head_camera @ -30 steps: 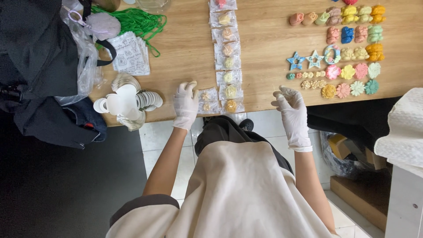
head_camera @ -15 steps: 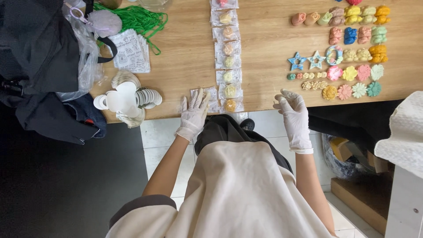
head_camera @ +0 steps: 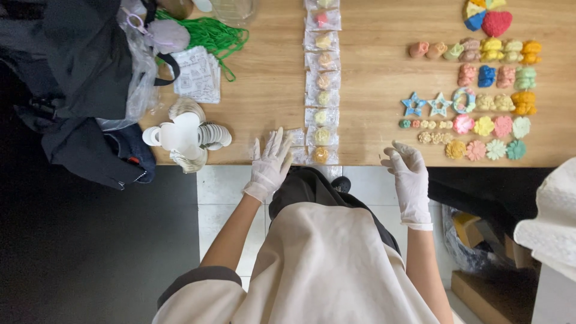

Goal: The person wearing white gloves wraps small molded decorative candle pieces in clear plastic wrap, twists the wrap closed, and places each wrapped piece in a row on the wooden table. They occasionally pick up and reposition a paper label sheet and reach for unwrapped candle pieces from the pile.

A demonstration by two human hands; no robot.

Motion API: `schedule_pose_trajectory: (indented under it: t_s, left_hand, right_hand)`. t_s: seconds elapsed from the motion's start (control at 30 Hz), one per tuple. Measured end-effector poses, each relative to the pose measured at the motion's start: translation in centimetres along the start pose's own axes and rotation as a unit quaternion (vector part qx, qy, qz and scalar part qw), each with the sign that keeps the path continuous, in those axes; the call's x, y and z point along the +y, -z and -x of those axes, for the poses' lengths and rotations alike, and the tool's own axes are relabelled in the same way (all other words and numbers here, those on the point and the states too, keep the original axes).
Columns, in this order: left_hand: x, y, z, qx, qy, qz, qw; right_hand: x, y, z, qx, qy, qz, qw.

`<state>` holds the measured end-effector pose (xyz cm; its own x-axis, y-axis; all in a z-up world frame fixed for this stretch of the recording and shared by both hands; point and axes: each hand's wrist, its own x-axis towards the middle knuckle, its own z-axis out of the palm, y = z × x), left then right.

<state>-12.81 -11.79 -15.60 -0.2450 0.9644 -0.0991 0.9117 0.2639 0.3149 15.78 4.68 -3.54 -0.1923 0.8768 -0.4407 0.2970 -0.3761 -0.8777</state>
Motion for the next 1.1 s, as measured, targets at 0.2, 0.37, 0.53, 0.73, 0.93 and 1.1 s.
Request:
schedule_pose_trajectory:
  t_s: [0.2, 0.37, 0.53, 0.73, 0.93, 1.1]
  left_hand:
    - [-2.6, 5.3, 1.0, 0.316, 0.310, 0.040, 0.896]
    - [-7.1, 8.9, 0.4, 0.444, 0.289, 0.030, 0.847]
    - [-12.2, 8.3, -5.2, 0.141, 0.370, 0.072, 0.915]
    - [-19.6, 1.2, -12.7, 0.383, 0.154, -0.234, 0.880]
    - [-22.2, -2.0, -13.7, 0.106, 0.310, -0.074, 0.942]
    - [-20.3, 1.0, -13.4, 0.090, 0.308, -0.138, 0.937]
  right_hand:
    - [-0.7, -0.6, -0.1, 0.017, -0.011, 0.002, 1.000]
    - [0.8, -0.7, -0.6, -0.012, -0.004, -0.006, 1.000]
    - [0.9, -1.2, -0.9, -0.035, -0.005, 0.007, 0.999]
    - [-1.6, -1.4, 0.2, -0.037, 0.000, 0.024, 0.999]
    - [-1.1, 0.2, 1.1, 0.013, -0.009, 0.015, 1.000]
    - [-0.1, 0.6, 1.5, 0.024, -0.020, 0.016, 0.999]
